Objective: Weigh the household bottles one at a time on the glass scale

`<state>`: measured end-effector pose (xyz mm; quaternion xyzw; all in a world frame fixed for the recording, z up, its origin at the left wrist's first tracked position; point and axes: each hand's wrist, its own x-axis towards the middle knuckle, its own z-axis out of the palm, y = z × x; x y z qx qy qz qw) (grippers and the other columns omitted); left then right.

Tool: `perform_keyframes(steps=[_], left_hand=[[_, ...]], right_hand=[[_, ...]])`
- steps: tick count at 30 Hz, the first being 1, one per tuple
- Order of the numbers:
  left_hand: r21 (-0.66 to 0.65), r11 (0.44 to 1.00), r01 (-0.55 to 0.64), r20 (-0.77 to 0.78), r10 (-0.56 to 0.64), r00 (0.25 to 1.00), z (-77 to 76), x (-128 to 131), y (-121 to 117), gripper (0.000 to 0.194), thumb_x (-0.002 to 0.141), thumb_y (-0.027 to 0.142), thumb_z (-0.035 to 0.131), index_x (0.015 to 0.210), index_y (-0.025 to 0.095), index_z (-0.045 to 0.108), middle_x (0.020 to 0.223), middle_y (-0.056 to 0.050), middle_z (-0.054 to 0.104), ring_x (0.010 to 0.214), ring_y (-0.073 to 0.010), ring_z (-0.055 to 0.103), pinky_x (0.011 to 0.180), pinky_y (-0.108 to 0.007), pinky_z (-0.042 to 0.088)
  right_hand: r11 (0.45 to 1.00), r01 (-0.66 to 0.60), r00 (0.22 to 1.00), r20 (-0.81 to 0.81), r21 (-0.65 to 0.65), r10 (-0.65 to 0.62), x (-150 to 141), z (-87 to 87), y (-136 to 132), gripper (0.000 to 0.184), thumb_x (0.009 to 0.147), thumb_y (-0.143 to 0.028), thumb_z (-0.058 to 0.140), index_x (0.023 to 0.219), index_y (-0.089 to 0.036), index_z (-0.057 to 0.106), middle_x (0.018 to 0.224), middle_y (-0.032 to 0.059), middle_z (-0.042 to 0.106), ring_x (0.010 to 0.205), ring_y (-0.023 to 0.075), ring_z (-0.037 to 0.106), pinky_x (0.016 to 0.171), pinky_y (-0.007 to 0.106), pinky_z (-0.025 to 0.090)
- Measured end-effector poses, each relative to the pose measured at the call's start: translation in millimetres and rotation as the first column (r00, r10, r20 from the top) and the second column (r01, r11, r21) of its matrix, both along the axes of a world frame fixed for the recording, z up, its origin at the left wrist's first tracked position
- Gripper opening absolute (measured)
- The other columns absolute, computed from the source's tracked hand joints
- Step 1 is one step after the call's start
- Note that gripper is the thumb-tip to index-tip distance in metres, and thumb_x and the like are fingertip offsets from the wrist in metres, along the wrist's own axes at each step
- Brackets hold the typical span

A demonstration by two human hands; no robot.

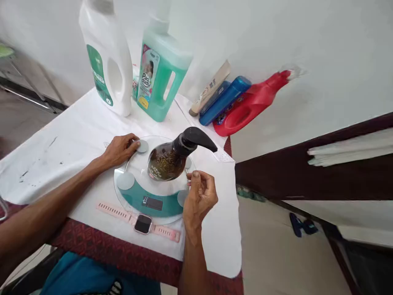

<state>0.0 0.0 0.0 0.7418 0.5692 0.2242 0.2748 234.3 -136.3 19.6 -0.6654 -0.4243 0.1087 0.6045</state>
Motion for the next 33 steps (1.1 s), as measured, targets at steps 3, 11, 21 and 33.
perform_keyframes(steps=[3, 11, 21, 33], left_hand=[[-0.012, 1.000, -0.012, 0.014, 0.012, 1.000, 3.0, 0.8, -0.9, 0.030, 0.100, 0.034, 0.052, 0.114, 0.016, 0.072, 0.089, -0.008, 0.075, 0.079, -0.0212, 0.065, 0.073, -0.032, 0.044], [-0.026, 1.000, -0.004, 0.043, 0.005, 0.999, 2.9, 1.1, -0.7, 0.027, 0.099, 0.032, 0.052, 0.110, 0.017, 0.071, 0.089, -0.007, 0.075, 0.080, -0.0218, 0.067, 0.075, -0.034, 0.047], [-0.037, 0.999, 0.017, 0.013, -0.017, 1.000, -0.7, 0.3, -3.2, 0.031, 0.103, 0.032, 0.048, 0.118, 0.015, 0.068, 0.106, -0.011, 0.077, 0.098, -0.0257, 0.071, 0.081, -0.035, 0.049], [-0.081, 0.997, 0.020, 0.060, -0.015, 0.998, -3.5, 0.1, -4.5, 0.029, 0.102, 0.032, 0.047, 0.116, 0.017, 0.068, 0.105, -0.011, 0.077, 0.098, -0.0271, 0.071, 0.077, -0.035, 0.048]], right_hand=[[0.998, -0.021, 0.998, -0.051, 0.065, 0.025, 2.5, 5.5, 2.9, 0.035, 0.095, -0.053, 0.065, 0.093, -0.019, 0.069, 0.083, 0.0034, 0.070, 0.073, 0.0186, 0.066, 0.065, 0.032, 0.052], [0.866, -0.467, 0.883, 0.033, 0.178, 0.469, -13.3, 50.0, 25.8, 0.073, 0.081, -0.076, 0.068, 0.134, -0.026, 0.063, 0.133, 0.0106, 0.066, 0.126, 0.0335, 0.062, 0.101, 0.051, 0.052], [0.922, -0.386, 0.920, -0.051, 0.044, 0.388, -52.1, 66.3, 42.8, 0.036, 0.085, -0.047, 0.080, 0.110, -0.022, 0.074, 0.103, 0.0059, 0.078, 0.092, 0.0236, 0.073, 0.083, 0.041, 0.058], [0.892, -0.244, 0.969, 0.071, 0.381, 0.235, -75.3, 114.1, 66.8, 0.010, 0.083, -0.027, 0.068, 0.078, -0.021, 0.074, 0.076, 0.0025, 0.070, 0.070, 0.0217, 0.064, 0.073, 0.040, 0.054]])
